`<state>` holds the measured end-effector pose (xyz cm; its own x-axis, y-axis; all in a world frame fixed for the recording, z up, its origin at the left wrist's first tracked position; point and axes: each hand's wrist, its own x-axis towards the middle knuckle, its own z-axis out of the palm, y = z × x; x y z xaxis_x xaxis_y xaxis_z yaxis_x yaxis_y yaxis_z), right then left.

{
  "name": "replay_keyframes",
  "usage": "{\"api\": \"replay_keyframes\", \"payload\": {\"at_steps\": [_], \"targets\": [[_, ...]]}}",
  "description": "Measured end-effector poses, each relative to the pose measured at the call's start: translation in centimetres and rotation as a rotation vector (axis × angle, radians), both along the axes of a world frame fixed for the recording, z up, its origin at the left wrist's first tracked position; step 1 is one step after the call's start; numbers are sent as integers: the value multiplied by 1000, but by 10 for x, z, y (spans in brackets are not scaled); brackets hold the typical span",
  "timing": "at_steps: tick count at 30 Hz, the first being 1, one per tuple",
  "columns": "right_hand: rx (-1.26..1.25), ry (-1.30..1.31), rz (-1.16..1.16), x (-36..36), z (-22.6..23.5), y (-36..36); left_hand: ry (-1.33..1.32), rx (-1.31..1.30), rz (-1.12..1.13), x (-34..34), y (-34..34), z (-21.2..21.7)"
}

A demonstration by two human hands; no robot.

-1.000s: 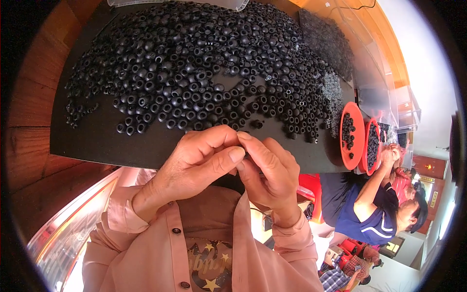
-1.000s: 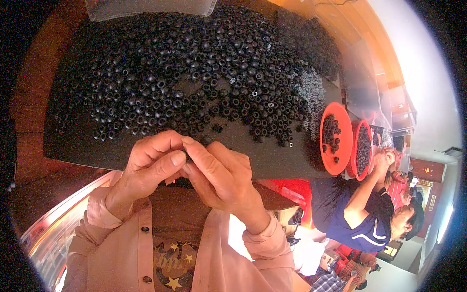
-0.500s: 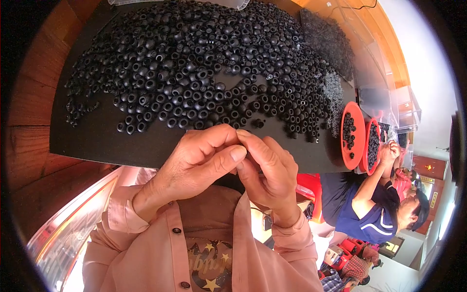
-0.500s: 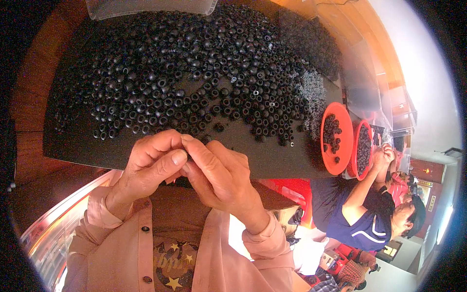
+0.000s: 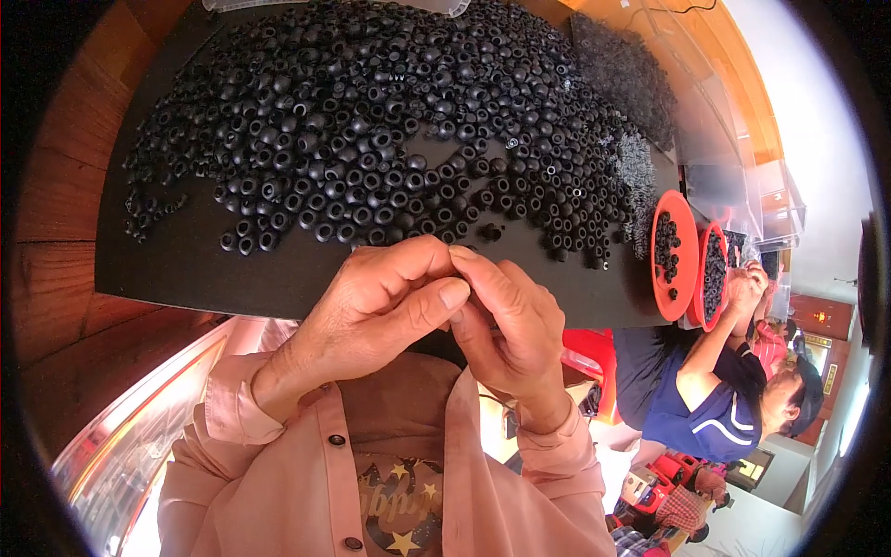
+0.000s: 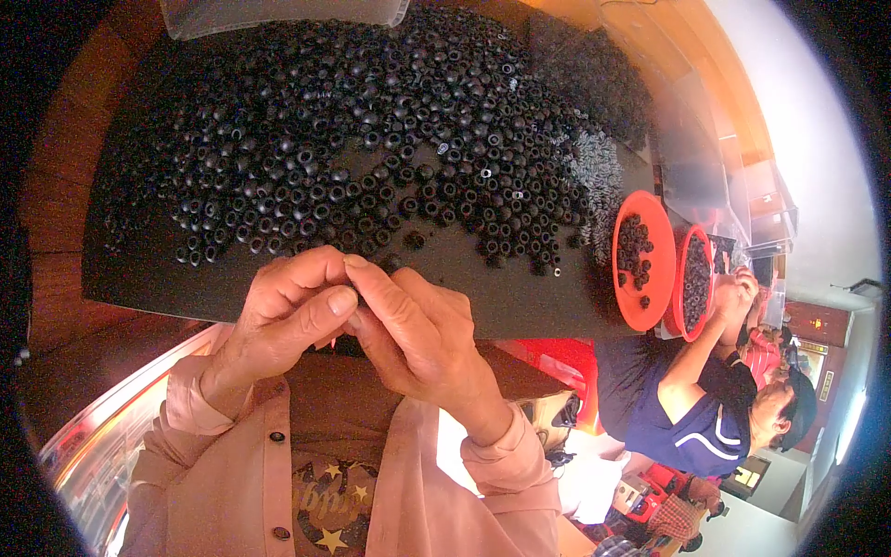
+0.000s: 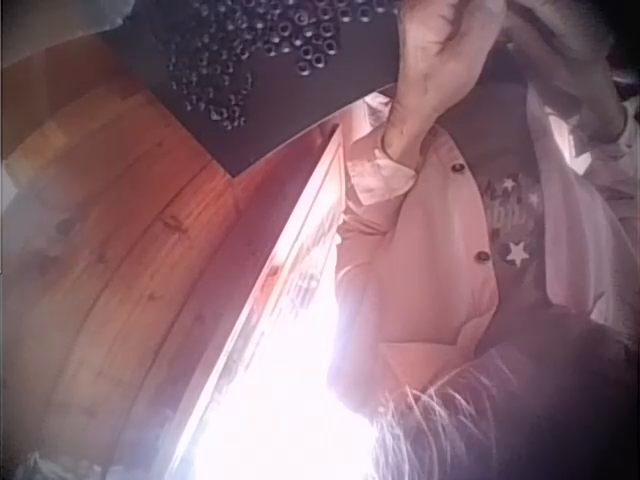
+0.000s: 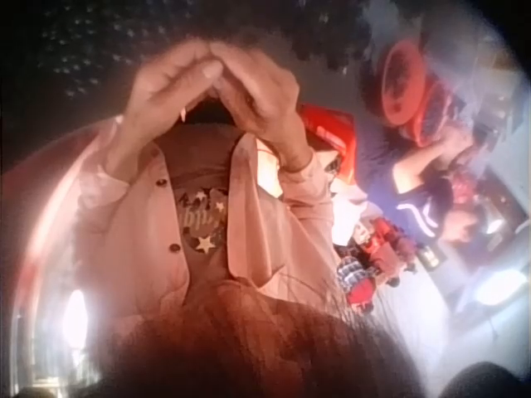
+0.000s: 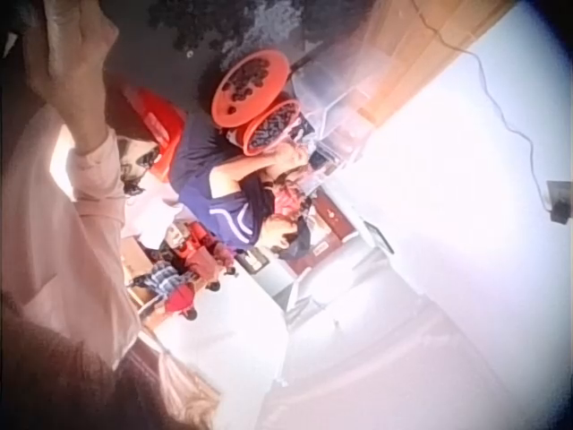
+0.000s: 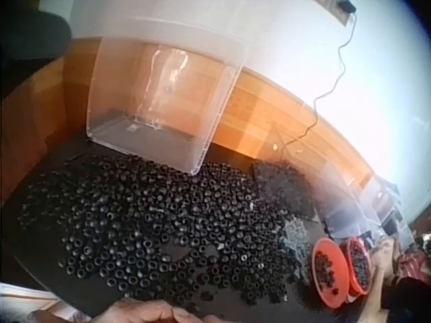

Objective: The person assembles small rubber components by picking up small pins and inserting them into the rubber pieces by hand.

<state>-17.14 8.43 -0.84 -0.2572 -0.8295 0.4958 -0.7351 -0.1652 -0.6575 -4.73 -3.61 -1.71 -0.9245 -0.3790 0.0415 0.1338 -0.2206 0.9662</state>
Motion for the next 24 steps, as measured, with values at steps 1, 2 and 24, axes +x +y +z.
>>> {"api": "replay_keyframes", "payload": {"at_steps": [1,2,24], "targets": [[2,10,-1,0,-1,0,1,0,0,0,0,1],[2,11,-1,0,-1,1,-5,-5,1,1,0,2],[-24,-16,6,-1,-3,0,-10,-46,20,-3,0,2]]}}
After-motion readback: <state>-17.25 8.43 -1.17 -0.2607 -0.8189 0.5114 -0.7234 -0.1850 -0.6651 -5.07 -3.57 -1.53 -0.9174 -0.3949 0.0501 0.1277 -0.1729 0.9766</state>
